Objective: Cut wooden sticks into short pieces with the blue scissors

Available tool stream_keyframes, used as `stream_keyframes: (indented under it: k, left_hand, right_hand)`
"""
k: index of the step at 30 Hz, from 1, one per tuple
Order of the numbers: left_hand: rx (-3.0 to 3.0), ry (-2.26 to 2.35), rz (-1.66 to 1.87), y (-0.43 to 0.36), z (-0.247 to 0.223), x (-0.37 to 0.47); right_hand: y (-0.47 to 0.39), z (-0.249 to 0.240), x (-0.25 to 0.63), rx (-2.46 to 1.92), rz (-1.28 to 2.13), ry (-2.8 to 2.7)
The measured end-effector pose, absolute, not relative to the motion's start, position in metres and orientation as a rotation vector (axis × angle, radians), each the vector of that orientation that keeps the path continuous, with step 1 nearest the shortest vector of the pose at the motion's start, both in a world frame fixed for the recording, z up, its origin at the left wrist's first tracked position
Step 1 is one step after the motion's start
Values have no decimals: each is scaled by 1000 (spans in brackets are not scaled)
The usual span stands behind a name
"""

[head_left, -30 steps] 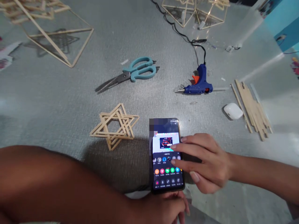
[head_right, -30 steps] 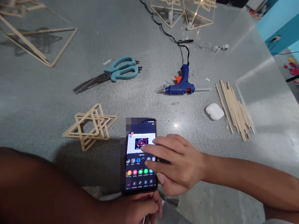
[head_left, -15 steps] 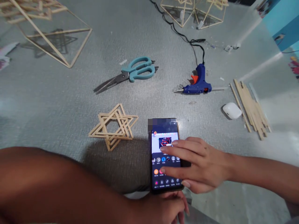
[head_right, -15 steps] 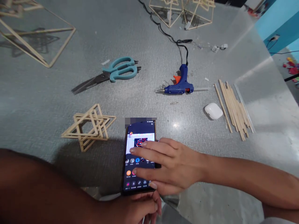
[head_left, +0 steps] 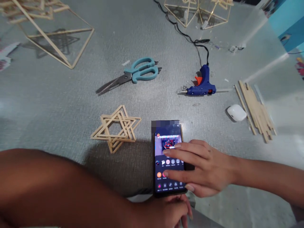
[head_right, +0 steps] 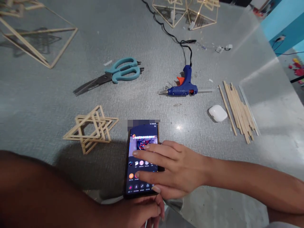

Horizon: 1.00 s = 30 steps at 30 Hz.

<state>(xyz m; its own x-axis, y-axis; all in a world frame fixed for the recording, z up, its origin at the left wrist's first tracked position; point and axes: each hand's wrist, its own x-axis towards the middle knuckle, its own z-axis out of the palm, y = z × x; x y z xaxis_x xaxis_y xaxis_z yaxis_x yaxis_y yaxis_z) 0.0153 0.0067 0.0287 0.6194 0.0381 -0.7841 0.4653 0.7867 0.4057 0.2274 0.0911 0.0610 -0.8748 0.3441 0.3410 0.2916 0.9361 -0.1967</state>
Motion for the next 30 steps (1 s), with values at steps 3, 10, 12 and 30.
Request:
stream_keyframes:
  k: [3, 10, 12, 30]
  left_hand:
    - [638, 882, -268, 4, 26, 16]
    - [613, 884, -256, 8, 30, 15]
    - [611, 879, -257, 10, 31, 16]
    - [613, 891, -251, 2, 21, 14]
  right_hand:
    - [92, 61, 227, -462, 186, -2719]
    - [92, 62, 229, -439, 204, -2667]
    - [91, 63, 232, -431, 209, -2595]
    - [89, 58, 225, -524, 208, -2732]
